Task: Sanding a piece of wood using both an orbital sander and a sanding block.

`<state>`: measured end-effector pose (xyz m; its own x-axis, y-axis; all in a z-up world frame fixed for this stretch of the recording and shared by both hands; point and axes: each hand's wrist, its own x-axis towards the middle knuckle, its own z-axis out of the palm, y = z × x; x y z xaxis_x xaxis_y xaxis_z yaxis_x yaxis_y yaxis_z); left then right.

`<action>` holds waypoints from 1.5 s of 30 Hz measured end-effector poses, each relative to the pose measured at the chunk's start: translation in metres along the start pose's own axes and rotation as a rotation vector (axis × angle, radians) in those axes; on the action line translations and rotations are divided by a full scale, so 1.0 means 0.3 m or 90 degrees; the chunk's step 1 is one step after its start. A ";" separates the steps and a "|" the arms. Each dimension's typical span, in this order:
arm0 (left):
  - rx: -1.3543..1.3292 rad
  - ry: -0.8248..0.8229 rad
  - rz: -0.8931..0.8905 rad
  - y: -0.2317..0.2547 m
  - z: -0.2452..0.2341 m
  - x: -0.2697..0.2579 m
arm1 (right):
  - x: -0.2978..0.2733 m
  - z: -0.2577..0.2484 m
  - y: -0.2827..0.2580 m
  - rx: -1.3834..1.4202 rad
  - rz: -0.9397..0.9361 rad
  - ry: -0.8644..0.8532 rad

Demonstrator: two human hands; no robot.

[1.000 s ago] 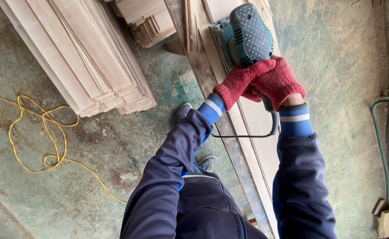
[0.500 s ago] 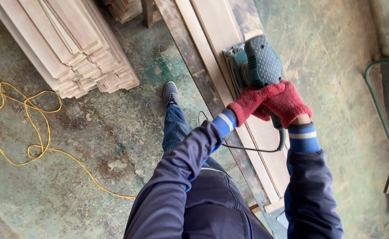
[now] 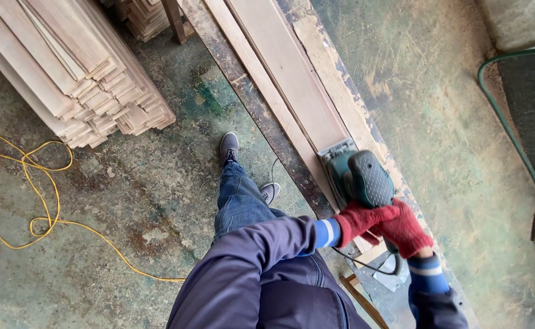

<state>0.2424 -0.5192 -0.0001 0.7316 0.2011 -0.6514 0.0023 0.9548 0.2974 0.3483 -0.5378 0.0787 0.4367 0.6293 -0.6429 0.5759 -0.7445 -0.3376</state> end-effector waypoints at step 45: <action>-0.094 0.239 0.179 1.350 -0.628 -0.195 | 0.768 0.144 -1.271 -0.141 -0.235 0.013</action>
<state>0.0721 -0.1031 0.0269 0.3939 0.4953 -0.7742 -0.2763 0.8672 0.4142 0.1994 -0.1187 0.0297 0.1868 0.8503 -0.4920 0.8297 -0.4047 -0.3845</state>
